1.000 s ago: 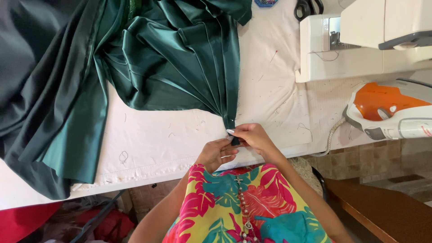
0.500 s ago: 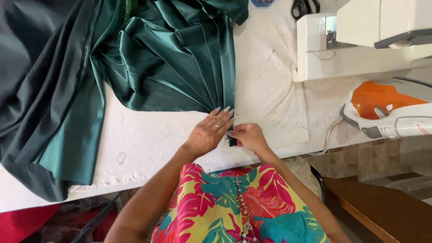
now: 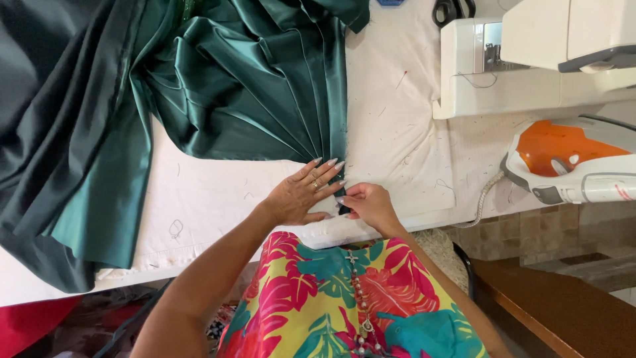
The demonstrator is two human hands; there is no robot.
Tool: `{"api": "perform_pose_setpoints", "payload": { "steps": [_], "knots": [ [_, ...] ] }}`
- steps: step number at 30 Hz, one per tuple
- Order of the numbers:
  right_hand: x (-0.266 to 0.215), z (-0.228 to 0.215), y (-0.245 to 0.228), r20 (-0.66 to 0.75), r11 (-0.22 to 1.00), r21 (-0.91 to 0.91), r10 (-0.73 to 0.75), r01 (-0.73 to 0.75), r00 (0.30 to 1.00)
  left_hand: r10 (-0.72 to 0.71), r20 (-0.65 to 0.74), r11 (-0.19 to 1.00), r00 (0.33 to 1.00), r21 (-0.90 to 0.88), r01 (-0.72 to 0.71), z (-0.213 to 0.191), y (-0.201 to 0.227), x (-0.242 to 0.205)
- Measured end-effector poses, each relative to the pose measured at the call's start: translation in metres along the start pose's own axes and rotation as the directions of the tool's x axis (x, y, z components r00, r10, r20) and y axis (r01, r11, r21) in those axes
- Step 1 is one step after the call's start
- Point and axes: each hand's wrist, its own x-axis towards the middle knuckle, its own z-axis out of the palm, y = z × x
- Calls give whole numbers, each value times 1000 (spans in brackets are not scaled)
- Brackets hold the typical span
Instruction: The person irons a dark green fabric on a white ironing board, repeatedly folding and pinning the fabric edges to create pleats. They use an orange and white iron to press the fabric and secure the folds with pins.
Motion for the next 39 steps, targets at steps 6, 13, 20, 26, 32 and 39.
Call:
{"api": "perform_pose_setpoints", "payload": {
  "steps": [6, 13, 20, 26, 32, 39],
  "knots": [
    [-1, 3, -2, -24, 997, -71, -6, 4, 1000, 73, 58, 995, 996, 67, -77, -2, -7, 0],
    [2, -1, 4, -3, 1000, 26, -4, 4, 1000, 74, -47, 997, 996, -12, -75, 6, -7, -4],
    [3, -8, 6, 49, 989, 147, 25, -32, 999, -822, 200, 104, 532, -868, 486, 62, 32, 3],
    [-4, -10, 3, 64, 986, 163, 6, -16, 998, -376, 678, -744, 632, -627, 231, -3, 39, 19],
    [-2, -11, 8, 85, 985, 172, 5, -20, 996, -366, 733, -781, 573, -577, 239, 13, 41, 27],
    [-5, -12, 8, 105, 984, 174, 6, -24, 995, -343, 768, -837, 540, -511, 194, 12, 49, 30]
  ]
}}
